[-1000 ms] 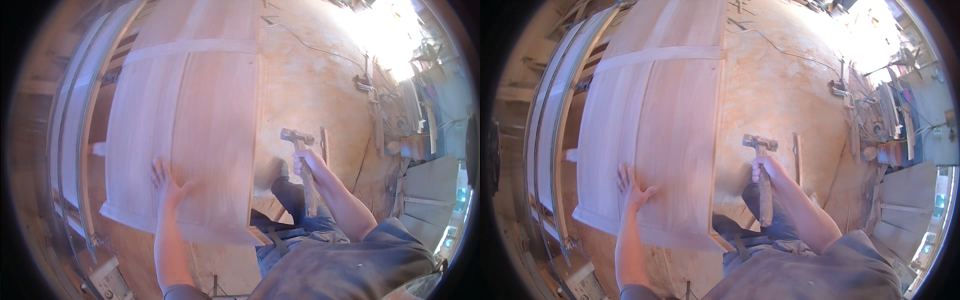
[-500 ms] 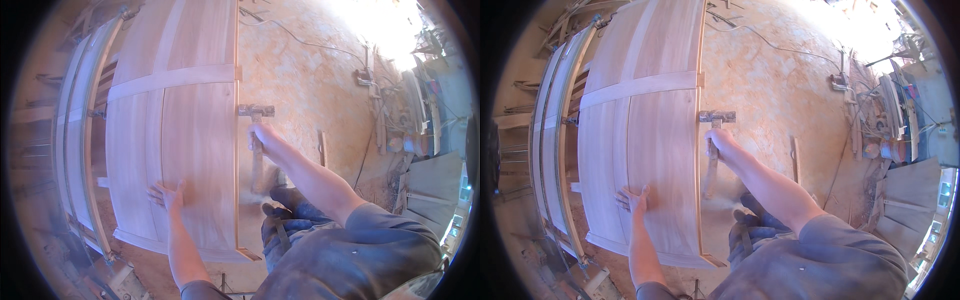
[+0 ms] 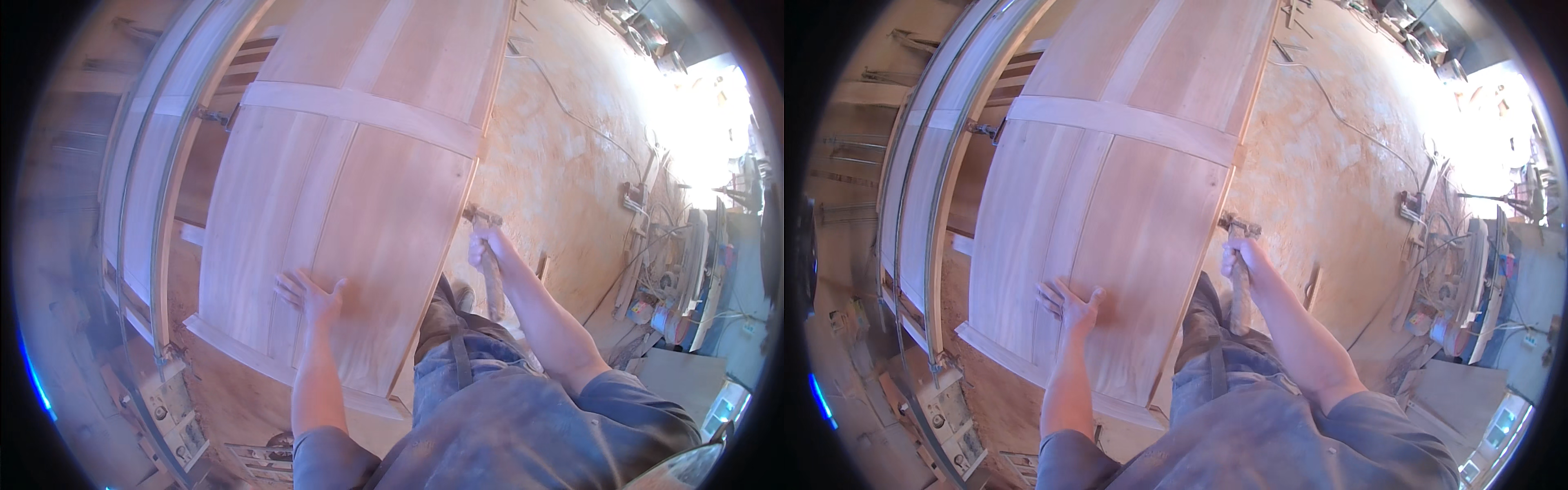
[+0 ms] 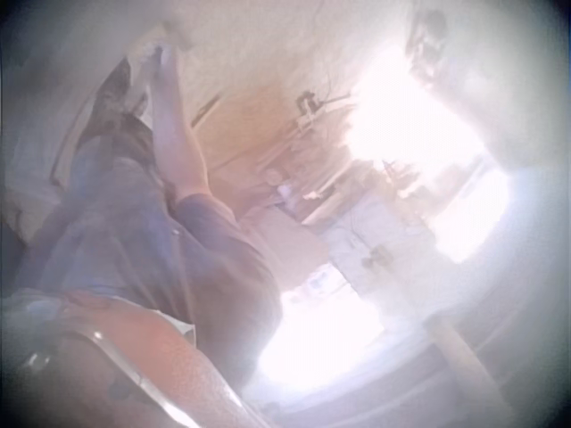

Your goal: The person assembles a wooden door by fitting panels into a frame on a workbench. They use a hammer to tap the panels into place and apply glue to the joints. The person repeatedly adjusts and repositions the panels to ensure a snug fit.

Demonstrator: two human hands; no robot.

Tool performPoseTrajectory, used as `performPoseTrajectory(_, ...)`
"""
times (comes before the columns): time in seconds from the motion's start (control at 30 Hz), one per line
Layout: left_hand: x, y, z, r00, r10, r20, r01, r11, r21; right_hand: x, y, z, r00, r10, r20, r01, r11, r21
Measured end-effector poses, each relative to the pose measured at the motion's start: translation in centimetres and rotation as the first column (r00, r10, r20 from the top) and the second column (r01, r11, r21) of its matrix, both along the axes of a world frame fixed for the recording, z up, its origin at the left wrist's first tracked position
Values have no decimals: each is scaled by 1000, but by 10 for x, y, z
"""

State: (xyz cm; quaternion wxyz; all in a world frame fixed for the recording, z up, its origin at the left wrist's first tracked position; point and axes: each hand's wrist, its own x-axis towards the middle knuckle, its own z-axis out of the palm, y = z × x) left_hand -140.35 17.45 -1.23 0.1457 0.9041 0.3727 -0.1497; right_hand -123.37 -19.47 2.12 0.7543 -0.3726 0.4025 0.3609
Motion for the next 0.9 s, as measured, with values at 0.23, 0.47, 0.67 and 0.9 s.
performPoseTrajectory(0.23,14,-5,19,992,64,-109,-76,991,-108,6,-7,26,991,-68,-119,53,990,-129)
performPoseTrajectory(0.47,24,-3,32,985,94,-144,-115,982,-149,22,-5,50,981,62,-182,-95,979,-182)
performPoseTrajectory(0.67,70,-8,33,998,-14,-60,4,986,-166,22,-25,52,959,-61,-278,-16,964,-265)
performPoseTrajectory(0.9,73,-6,23,996,-38,-81,24,985,-172,28,-20,47,969,79,-236,-104,990,-96)
